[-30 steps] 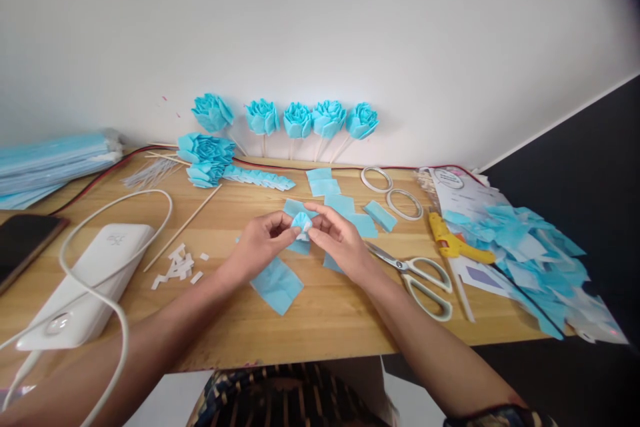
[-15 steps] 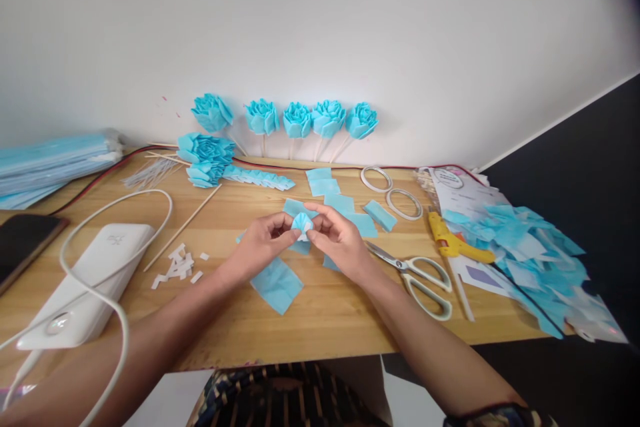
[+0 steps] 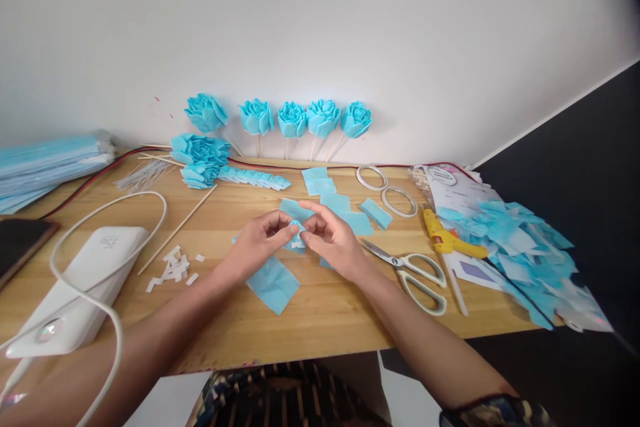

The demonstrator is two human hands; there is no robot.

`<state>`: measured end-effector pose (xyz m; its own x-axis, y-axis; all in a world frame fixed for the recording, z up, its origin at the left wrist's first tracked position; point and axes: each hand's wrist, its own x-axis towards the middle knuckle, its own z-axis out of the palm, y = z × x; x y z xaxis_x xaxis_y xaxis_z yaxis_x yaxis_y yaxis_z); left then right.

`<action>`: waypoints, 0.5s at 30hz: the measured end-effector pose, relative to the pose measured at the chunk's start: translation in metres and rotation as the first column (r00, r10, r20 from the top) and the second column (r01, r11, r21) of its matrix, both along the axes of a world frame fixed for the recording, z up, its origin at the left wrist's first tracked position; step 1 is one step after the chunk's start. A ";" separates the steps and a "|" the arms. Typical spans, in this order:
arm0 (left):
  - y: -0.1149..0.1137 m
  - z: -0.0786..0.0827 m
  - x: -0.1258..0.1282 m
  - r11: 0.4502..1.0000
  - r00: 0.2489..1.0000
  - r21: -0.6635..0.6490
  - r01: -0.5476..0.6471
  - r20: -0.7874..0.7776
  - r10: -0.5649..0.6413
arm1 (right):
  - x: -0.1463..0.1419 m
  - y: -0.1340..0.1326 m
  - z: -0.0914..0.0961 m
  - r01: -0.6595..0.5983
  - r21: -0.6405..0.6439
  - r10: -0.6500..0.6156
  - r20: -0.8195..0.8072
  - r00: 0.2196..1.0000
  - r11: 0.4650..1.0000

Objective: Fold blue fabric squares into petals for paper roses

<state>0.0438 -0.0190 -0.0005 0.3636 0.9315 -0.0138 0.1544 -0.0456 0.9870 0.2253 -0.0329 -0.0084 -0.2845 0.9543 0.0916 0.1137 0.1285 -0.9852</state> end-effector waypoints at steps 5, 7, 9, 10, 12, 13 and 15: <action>0.000 -0.005 0.000 1.000 1.000 0.023 0.010 -0.013 -0.009 | -0.005 0.003 -0.002 -0.025 0.074 0.018 0.094 0.995 0.997; 0.000 -0.005 -0.001 1.000 1.000 0.003 -0.017 0.012 0.017 | 0.000 -0.001 0.005 0.020 0.146 -0.039 0.129 0.991 0.989; 0.000 -0.004 -0.001 0.998 0.998 -0.019 -0.060 0.019 0.061 | 0.012 -0.019 0.023 0.111 0.256 -0.146 0.122 0.982 0.960; 0.000 -0.002 -0.002 0.996 0.996 -0.027 -0.082 0.013 0.083 | 0.020 -0.033 0.034 0.189 0.297 -0.224 0.090 0.970 0.936; 0.000 0.001 -0.003 0.993 0.994 -0.034 -0.112 -0.001 0.112 | 0.038 -0.072 0.053 0.125 0.388 -0.141 0.011 0.990 0.913; 0.000 0.003 -0.004 0.992 0.993 -0.035 -0.119 -0.006 0.118 | 0.047 -0.093 0.058 0.045 0.412 -0.058 0.019 0.998 0.910; 0.000 0.004 -0.004 0.993 0.993 -0.033 -0.117 -0.008 0.117 | 0.064 -0.136 0.053 -0.075 0.421 0.059 0.050 0.997 0.904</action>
<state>0.0396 -0.0189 0.0035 0.2516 0.9667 -0.0470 0.1624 0.0057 0.9867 0.2894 -0.1693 0.0447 -0.3568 0.8073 0.4702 0.1235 0.5396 -0.8328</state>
